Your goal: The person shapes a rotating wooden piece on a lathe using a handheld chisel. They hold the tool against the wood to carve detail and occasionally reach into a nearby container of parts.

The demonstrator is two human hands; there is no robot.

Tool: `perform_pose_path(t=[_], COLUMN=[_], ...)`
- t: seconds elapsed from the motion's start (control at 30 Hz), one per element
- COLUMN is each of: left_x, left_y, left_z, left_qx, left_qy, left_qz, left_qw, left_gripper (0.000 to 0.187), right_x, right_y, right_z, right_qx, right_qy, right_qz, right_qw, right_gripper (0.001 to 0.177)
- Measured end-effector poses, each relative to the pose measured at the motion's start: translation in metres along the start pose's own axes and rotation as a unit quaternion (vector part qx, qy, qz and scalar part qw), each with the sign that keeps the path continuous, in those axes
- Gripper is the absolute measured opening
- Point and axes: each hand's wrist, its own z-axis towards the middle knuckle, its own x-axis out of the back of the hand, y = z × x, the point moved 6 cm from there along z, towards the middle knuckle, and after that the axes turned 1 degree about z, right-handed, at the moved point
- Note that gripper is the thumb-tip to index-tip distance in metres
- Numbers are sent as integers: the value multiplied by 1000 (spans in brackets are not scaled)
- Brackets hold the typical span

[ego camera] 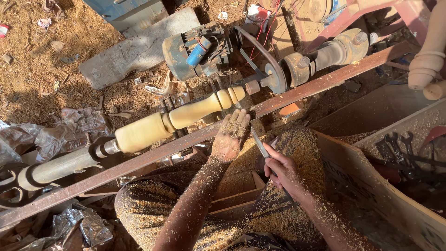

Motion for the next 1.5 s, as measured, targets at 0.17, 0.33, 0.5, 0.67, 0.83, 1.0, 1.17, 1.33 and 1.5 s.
perform_pose_path(t=[0.17, 0.33, 0.5, 0.67, 0.83, 1.0, 1.17, 1.33, 1.5], left_x=[5, 1, 11, 12, 4, 1, -2, -1, -5], left_y=[9, 10, 18, 26, 27, 31, 34, 35, 36], left_z=[3, 6, 9, 17, 17, 21, 26, 29, 30], left_qx=[14, 34, 38, 21, 3, 24, 73, 88, 101], left_qy=[7, 4, 16, -16, 13, 57, 33, 61, 42], left_qz=[22, 19, 15, 32, -30, 2, 12, -25, 8], left_qw=[1000, 999, 999, 999, 999, 998, 997, 994, 994], left_gripper=[73, 77, 74, 73, 66, 65, 65, 66, 72], right_x=[9, 17, 25, 34, 41, 73, 92, 98, 103], right_y=[-4, -11, -8, 8, -1, -19, -22, -30, -35], right_z=[-1, 3, 6, 7, 6, 24, 35, 42, 45], right_qx=[-8, -11, 1, 23, -28, -27, -10, -5, 0], right_qy=[-5, -25, -11, -20, -37, 31, 32, 32, 25], right_qz=[-24, -32, -120, -82, -51, -278, -303, -321, -343], right_qw=[1000, 999, 993, 996, 998, 960, 952, 946, 939], right_gripper=[60, 61, 66, 51, 53, 60, 58, 57, 54])
